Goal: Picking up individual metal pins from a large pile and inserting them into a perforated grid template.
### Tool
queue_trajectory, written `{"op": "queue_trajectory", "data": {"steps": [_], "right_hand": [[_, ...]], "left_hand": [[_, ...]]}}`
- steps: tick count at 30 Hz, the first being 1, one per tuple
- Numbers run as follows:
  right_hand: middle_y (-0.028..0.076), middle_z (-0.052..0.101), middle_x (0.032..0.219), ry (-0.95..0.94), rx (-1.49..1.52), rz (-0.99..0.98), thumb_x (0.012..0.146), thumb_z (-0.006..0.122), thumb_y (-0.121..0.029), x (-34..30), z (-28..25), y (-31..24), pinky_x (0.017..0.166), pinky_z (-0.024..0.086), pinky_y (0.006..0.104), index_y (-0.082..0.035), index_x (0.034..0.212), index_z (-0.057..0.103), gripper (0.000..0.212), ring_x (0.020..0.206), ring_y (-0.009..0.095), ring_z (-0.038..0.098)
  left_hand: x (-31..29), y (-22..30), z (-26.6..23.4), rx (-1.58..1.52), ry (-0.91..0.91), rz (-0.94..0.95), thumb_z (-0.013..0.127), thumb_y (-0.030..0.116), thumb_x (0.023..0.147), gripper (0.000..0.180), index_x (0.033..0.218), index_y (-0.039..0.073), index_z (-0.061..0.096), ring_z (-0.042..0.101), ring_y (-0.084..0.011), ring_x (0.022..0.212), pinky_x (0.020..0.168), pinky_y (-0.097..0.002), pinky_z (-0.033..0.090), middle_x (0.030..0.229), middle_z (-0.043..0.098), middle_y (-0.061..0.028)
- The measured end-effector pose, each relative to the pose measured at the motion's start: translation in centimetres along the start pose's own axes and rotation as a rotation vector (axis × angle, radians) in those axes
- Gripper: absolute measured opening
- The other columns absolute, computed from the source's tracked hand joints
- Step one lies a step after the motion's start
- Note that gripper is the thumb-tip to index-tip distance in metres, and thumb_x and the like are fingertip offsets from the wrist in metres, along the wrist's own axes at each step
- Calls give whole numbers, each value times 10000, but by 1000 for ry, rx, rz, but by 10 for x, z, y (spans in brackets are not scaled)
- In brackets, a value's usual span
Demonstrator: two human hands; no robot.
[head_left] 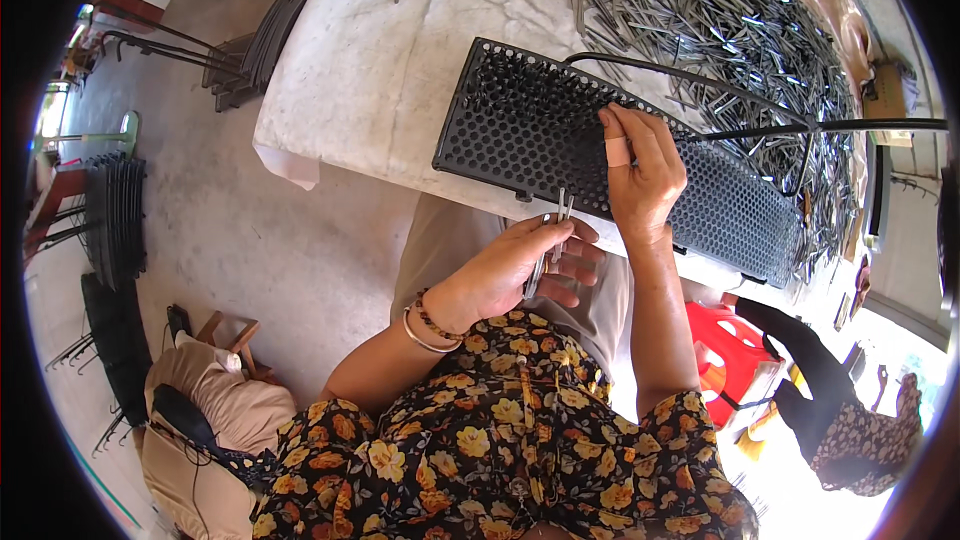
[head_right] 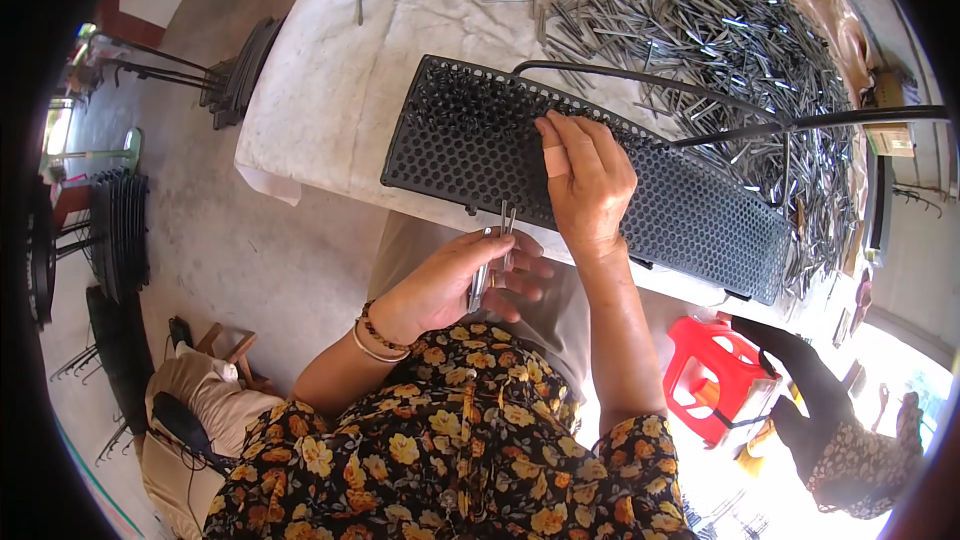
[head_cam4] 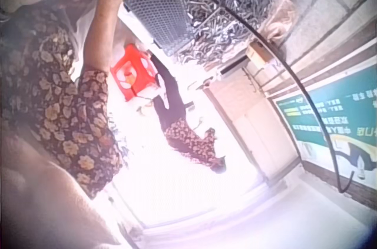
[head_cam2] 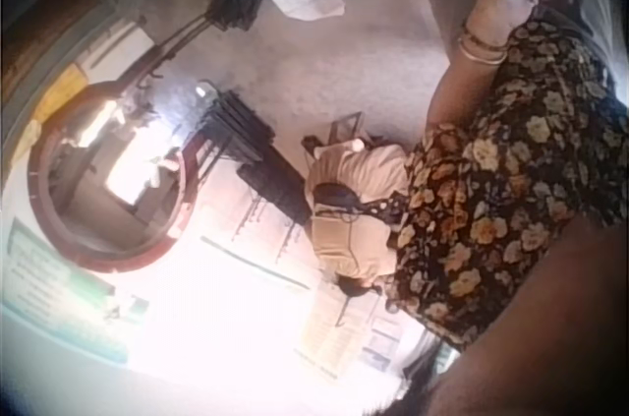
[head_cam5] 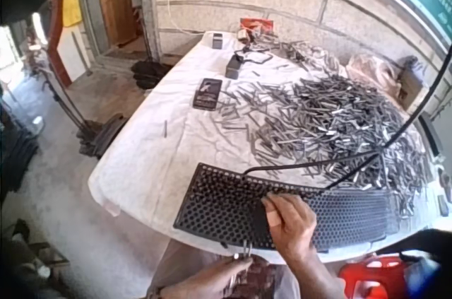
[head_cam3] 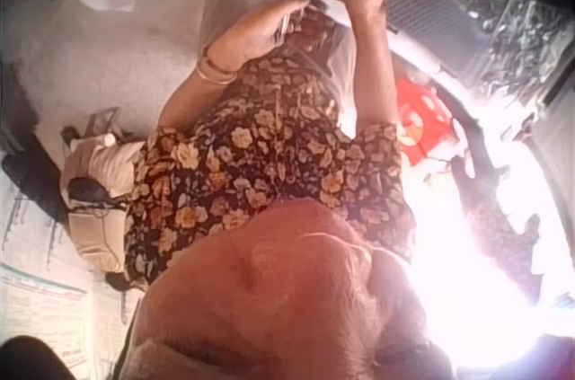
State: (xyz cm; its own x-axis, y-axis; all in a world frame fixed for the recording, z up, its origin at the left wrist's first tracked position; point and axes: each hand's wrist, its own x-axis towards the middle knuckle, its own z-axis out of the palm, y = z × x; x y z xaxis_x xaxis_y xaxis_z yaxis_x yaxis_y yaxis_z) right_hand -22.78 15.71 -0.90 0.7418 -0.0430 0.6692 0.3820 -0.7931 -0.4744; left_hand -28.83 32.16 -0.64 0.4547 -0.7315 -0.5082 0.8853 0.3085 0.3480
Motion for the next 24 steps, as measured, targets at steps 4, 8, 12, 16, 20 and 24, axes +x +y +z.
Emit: {"op": "queue_trajectory", "data": {"steps": [4,8,12,16,20,24], "right_hand": [[80,632,835,-105,-13,-5,776,727,-88,-2,0,-2,586,494,315,-42,887,695,124,675,241,620],[85,619,831,-150,97,140,783,730,-120,0,-10,-19,568,470,297,-21,909,701,163,648,192,591],[81,628,836,-420,414,371,804,720,-130,2,-32,-28,560,452,271,4,906,703,169,658,139,578],[72,636,823,-760,636,638,834,695,-133,-5,-41,-26,577,445,258,20,883,705,161,669,118,569],[84,635,837,-634,659,683,834,693,-131,-13,-44,-23,614,476,251,12,940,699,178,736,139,604],[93,631,964,-525,364,302,797,719,-129,-7,-65,-38,661,515,281,-10,984,698,222,784,180,626]], "left_hand": [[-2,1,-4,94,-57,18,396,309,1004,377,1193,11,526,624,-164,869,614,-280,538,1048,636,-136],[-3,2,-4,217,-65,164,375,299,1017,379,1212,3,509,611,-143,822,592,-262,531,1027,638,-131],[-4,3,-4,254,-47,187,364,281,1022,372,1212,-6,505,613,-150,835,600,-266,541,1044,628,-140],[-4,4,-3,252,-96,164,361,276,1022,363,1198,-4,509,622,-167,873,621,-279,556,1064,623,-144],[-6,9,7,167,-110,116,394,274,1011,350,1183,-7,510,630,-190,936,698,-314,570,1063,628,-136],[4,2,2,-234,2,247,420,286,999,335,1155,17,545,630,-192,914,774,-341,549,1083,638,-141]]}}
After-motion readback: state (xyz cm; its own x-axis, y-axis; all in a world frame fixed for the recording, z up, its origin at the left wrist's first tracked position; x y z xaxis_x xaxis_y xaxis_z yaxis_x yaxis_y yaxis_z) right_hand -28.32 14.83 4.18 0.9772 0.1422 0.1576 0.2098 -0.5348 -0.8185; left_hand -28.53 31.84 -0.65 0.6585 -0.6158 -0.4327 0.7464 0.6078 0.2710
